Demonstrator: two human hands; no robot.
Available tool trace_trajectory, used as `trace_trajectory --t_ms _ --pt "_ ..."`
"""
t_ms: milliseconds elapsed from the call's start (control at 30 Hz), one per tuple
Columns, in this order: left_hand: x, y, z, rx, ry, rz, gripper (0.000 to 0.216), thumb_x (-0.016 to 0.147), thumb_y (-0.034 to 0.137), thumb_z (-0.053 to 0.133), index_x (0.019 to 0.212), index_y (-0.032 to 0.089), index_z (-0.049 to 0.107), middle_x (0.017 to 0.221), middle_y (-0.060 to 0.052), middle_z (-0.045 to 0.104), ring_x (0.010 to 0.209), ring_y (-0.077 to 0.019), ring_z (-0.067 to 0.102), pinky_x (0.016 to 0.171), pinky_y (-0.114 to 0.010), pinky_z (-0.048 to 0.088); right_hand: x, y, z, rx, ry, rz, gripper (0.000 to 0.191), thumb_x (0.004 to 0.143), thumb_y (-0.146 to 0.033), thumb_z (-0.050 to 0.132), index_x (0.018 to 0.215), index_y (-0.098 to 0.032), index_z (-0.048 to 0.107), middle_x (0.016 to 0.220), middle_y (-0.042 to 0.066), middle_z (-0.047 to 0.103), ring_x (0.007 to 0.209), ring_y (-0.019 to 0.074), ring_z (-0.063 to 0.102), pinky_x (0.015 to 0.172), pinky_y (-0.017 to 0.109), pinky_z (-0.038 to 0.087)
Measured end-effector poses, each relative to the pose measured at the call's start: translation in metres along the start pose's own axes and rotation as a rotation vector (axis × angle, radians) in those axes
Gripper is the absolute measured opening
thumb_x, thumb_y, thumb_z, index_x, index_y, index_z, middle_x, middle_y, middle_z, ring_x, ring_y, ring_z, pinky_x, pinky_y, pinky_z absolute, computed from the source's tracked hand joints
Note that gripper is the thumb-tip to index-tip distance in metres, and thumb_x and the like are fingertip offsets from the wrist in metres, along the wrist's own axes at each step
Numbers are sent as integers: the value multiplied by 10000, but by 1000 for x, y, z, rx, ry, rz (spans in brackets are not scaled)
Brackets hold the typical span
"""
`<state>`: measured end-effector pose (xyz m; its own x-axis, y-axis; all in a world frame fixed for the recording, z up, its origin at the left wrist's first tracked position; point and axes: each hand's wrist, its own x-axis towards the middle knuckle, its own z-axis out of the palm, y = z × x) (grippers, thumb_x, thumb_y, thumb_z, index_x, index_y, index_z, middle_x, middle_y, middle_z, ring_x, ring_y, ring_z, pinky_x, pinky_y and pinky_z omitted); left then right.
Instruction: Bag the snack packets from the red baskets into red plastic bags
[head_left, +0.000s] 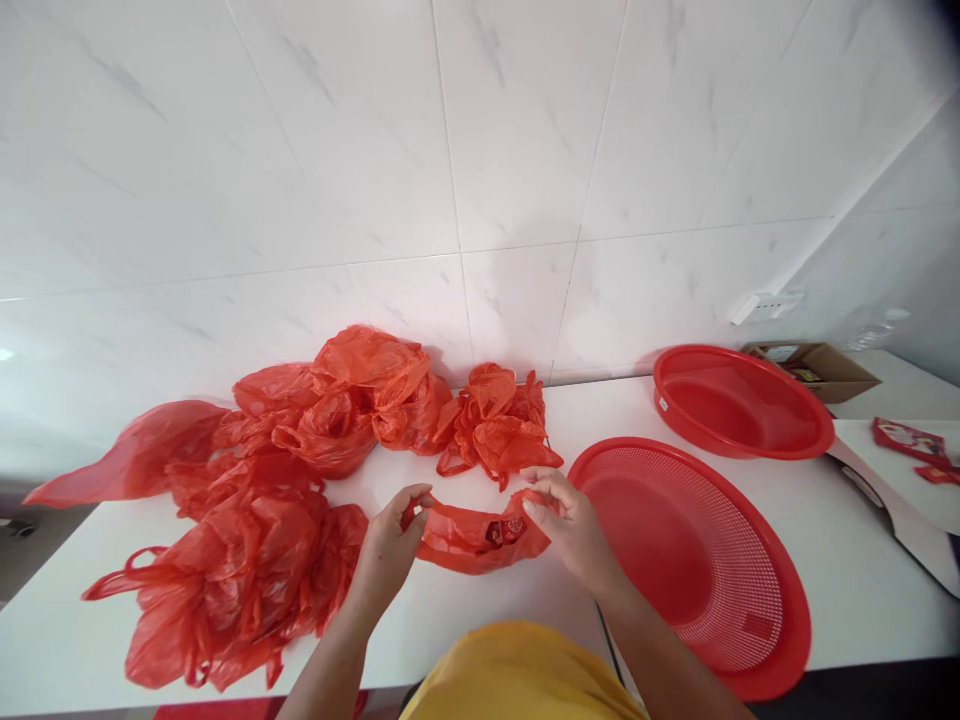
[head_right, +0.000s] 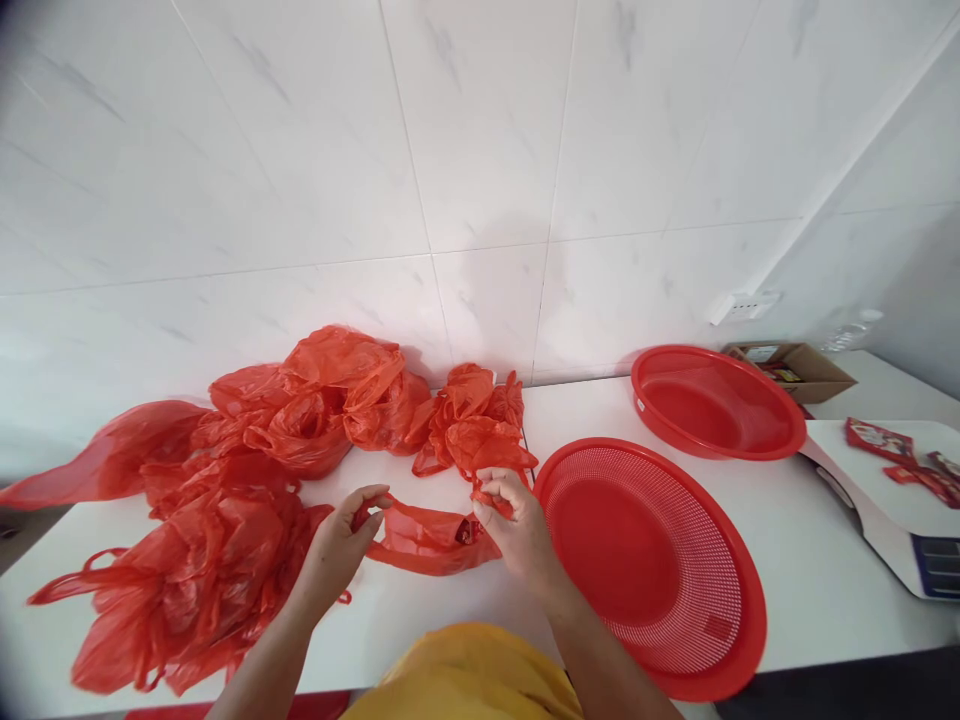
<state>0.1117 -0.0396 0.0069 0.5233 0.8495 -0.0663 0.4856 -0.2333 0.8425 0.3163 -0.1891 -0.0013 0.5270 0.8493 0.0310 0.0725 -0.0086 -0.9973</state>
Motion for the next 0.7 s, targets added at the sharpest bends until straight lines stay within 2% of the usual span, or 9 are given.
trace_trajectory --t_ms 67,167,233,300,367,467,533,600,700 --pt "-2 3 -1 25 6 4 295 825 298 506 1101 235 590 964 -23 694 725 -158 595 662 -268 449 0 -2 -1 75 5 44 157 832 -392 594 842 -238 622 1248 43 577 1190 205 503 1011 362 387" --pt "-2 8 -4 40 52 41 321 842 322 496 1142 236 570 1013 -41 699 865 -184 625 743 -286 464 4 -2 -2 176 -12 50 201 843 -427 582 919 -249 637 1271 50 585 1227 215 483 1043 393 362" --pt "0 9 -5 66 82 67 346 849 321 486 1179 241 554 1036 -47 698 917 -195 628 773 -301 469 8 2 -1 211 -9 64 245 840 -450 583 970 -252 642 1245 56 603 1200 217 501 1036 397 366" --pt "1 8 -7 144 75 77 357 847 296 473 1191 247 553 1020 -43 700 881 -199 633 760 -314 473 14 10 1 264 31 102 255 829 -463 593 952 -246 646 1134 50 648 1109 205 548 998 377 388" --pt "3 6 -8 267 55 84 331 849 280 458 1154 252 584 980 -43 698 841 -206 628 749 -331 469 19 17 5 364 77 128 238 822 -468 601 872 -237 631 914 19 670 939 175 590 910 340 428" --pt "3 6 -8 392 64 138 260 862 283 444 1040 254 631 967 -42 683 896 -221 611 782 -347 449 23 24 12 553 55 154 253 838 -474 582 786 -226 567 603 -50 523 617 111 511 713 279 452" --pt "4 8 -7 375 89 160 219 866 291 445 967 246 634 968 -33 669 872 -207 606 758 -328 444 24 25 18 624 7 189 320 860 -520 525 766 -215 543 520 -74 413 481 82 378 581 248 416" --pt "5 12 -4 304 106 147 177 853 300 467 894 233 625 915 -19 655 753 -176 591 685 -299 441 24 24 26 614 -30 218 409 882 -580 428 769 -203 542 485 -80 358 431 72 280 487 230 352" --pt "7 18 3 162 103 128 111 812 278 512 814 218 606 789 2 623 646 -149 546 615 -272 431 23 21 38 468 -62 202 411 899 -568 381 819 -201 547 508 -76 364 432 71 281 438 214 279"
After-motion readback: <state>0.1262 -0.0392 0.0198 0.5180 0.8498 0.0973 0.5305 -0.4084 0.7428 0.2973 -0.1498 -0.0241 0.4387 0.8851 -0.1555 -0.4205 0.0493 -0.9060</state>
